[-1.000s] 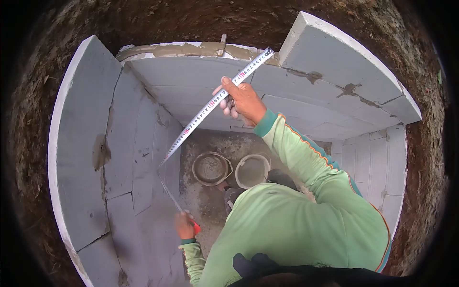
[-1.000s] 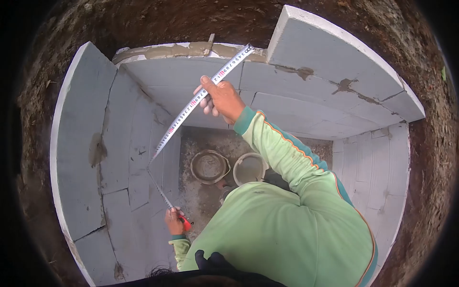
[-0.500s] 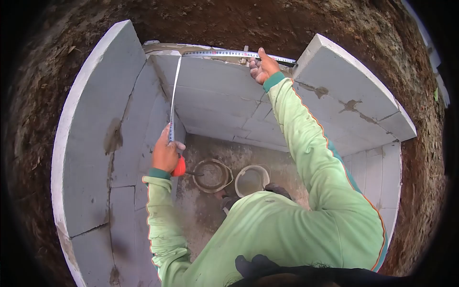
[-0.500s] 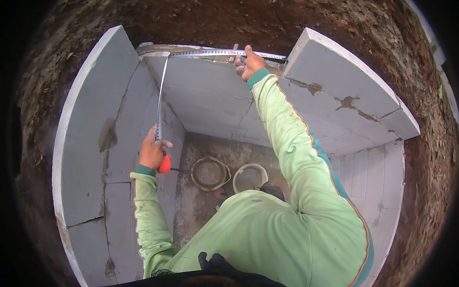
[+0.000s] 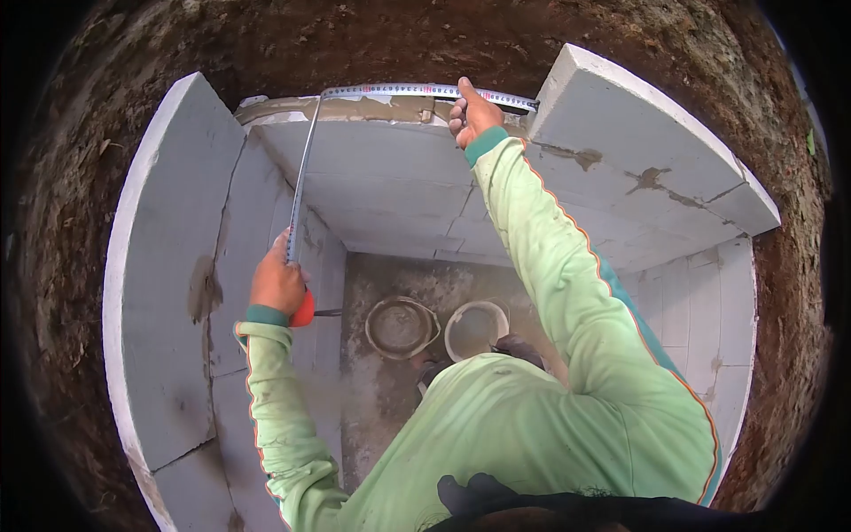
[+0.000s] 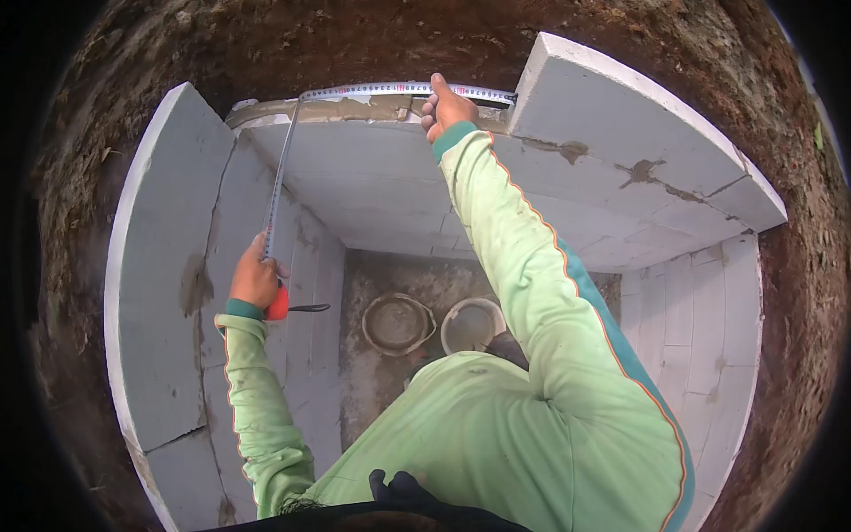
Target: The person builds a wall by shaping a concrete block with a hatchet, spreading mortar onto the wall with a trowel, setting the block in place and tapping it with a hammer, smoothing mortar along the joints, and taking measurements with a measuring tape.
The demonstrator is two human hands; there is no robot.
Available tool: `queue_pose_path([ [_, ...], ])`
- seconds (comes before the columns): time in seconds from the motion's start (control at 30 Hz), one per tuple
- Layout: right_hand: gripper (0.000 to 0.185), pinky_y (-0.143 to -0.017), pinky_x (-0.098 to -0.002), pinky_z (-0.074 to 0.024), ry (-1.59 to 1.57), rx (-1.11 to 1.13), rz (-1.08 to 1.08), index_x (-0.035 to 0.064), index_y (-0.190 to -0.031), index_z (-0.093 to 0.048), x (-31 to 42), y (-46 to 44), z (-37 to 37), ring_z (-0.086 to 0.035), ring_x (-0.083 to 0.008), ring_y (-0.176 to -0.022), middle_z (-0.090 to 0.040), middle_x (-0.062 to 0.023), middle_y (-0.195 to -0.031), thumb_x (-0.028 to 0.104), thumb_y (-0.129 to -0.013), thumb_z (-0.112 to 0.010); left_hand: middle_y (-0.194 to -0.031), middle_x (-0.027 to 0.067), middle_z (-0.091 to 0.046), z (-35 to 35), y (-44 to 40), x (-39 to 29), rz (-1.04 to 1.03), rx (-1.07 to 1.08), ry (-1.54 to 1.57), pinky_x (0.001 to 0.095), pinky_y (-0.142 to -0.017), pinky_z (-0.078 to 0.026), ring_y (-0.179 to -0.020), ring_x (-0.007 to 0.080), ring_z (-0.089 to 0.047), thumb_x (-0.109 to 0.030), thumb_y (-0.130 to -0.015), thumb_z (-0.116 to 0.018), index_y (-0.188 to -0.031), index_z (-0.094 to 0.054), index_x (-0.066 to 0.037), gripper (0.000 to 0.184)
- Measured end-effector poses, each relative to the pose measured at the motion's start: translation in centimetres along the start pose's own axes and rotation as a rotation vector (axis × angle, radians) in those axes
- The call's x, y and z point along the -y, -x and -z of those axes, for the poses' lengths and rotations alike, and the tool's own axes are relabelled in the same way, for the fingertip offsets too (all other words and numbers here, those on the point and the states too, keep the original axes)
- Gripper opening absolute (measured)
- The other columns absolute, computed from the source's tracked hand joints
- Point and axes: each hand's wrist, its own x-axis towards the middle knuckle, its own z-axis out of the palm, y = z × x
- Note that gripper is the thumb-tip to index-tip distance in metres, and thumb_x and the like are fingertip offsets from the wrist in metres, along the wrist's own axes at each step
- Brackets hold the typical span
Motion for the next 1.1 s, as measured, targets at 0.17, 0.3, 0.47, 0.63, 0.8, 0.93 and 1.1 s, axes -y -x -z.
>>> queue_pose_path([
  [0.17,0.028,-0.045,-0.0268,-0.0392,-0.032,-0.042,0.043,0.0039,-0.091,-0.061,0.0,0.1,-0.5,-0.053,-0.0122,-0.058,-0.057,-0.0027,-0.076,0.026,-0.092,-0.077,-0.091,0.0227,-0.071,0.5,-0.4,-0.3,-0.041,-0.029,-0.098,0.047,-0.083,-0.052,-0.088,0.0389,-0.07,-0.002,-0.085,-0.047,-0.146,-0.05,-0.008,0.061],
  [0.3,0.028,-0.046,-0.0269,-0.0391,-0.072,-0.025,0.037,0.0055,-0.09,-0.061,-0.2,-0.9,-0.3,-0.053,-0.0125,-0.057,-0.056,-0.0017,-0.075,0.026,-0.091,-0.079,-0.099,0.0274,-0.07,0.4,-1.1,0.3,-0.049,-0.048,-0.212,0.0517,-0.085,-0.05,-0.095,0.0451,-0.067,-0.004,-0.085,-0.049,-0.146,-0.05,-0.01,0.061],
  [0.47,0.028,-0.047,-0.0277,-0.0392,-0.062,-0.022,0.056,0.0073,-0.087,-0.06,-0.3,-1.1,-0.4,-0.054,-0.0132,-0.057,-0.056,-0.0012,-0.074,0.027,-0.091,-0.079,-0.103,0.0283,-0.069,0.5,-1.3,0.7,-0.042,-0.044,-0.218,0.0531,-0.088,-0.05,-0.098,0.0468,-0.065,-0.006,-0.084,-0.051,-0.146,-0.052,-0.014,0.062],
  [0.63,0.026,-0.046,-0.0277,-0.0385,-0.053,-0.042,0.031,0.008,-0.087,-0.06,-0.1,-1.3,-0.5,-0.054,-0.0133,-0.056,-0.056,-0.0014,-0.073,0.027,-0.091,-0.079,-0.101,0.0284,-0.07,0.5,-0.7,0.7,-0.075,-0.087,-0.303,0.054,-0.087,-0.05,-0.097,0.0473,-0.065,-0.006,-0.084,-0.05,-0.145,-0.052,-0.015,0.062],
  [0.8,0.026,-0.045,-0.0264,-0.0387,-0.051,-0.015,0.042,0.0082,-0.088,-0.06,-0.1,-1.7,-0.4,-0.054,-0.0123,-0.056,-0.057,-0.0014,-0.074,0.026,-0.091,-0.078,-0.099,0.0291,-0.069,0.4,-0.6,0.1,-0.051,-0.07,-0.278,0.0542,-0.087,-0.05,-0.096,0.0476,-0.065,-0.006,-0.084,-0.05,-0.145,-0.053,-0.014,0.062],
  [0.93,0.025,-0.045,-0.0257,-0.0393,-0.051,-0.027,0.03,0.0083,-0.088,-0.06,-0.1,-1.7,-0.4,-0.054,-0.012,-0.056,-0.058,-0.0012,-0.074,0.025,-0.091,-0.079,-0.098,0.029,-0.069,0.3,-0.4,0.1,-0.072,-0.088,-0.284,0.054,-0.086,-0.05,-0.094,0.0477,-0.066,-0.006,-0.084,-0.05,-0.146,-0.052,-0.014,0.062],
  [1.1,0.025,-0.044,-0.026,-0.0393,-0.053,-0.014,0.021,0.008,-0.088,-0.061,-0.1,-1.8,-0.3,-0.054,-0.0122,-0.055,-0.057,-0.001,-0.074,0.026,-0.091,-0.079,-0.098,0.0288,-0.07,0.4,-0.3,-0.2,-0.029,-0.064,-0.285,0.054,-0.087,-0.05,-0.095,0.0475,-0.066,-0.006,-0.084,-0.05,-0.147,-0.051,-0.015,0.064],
])
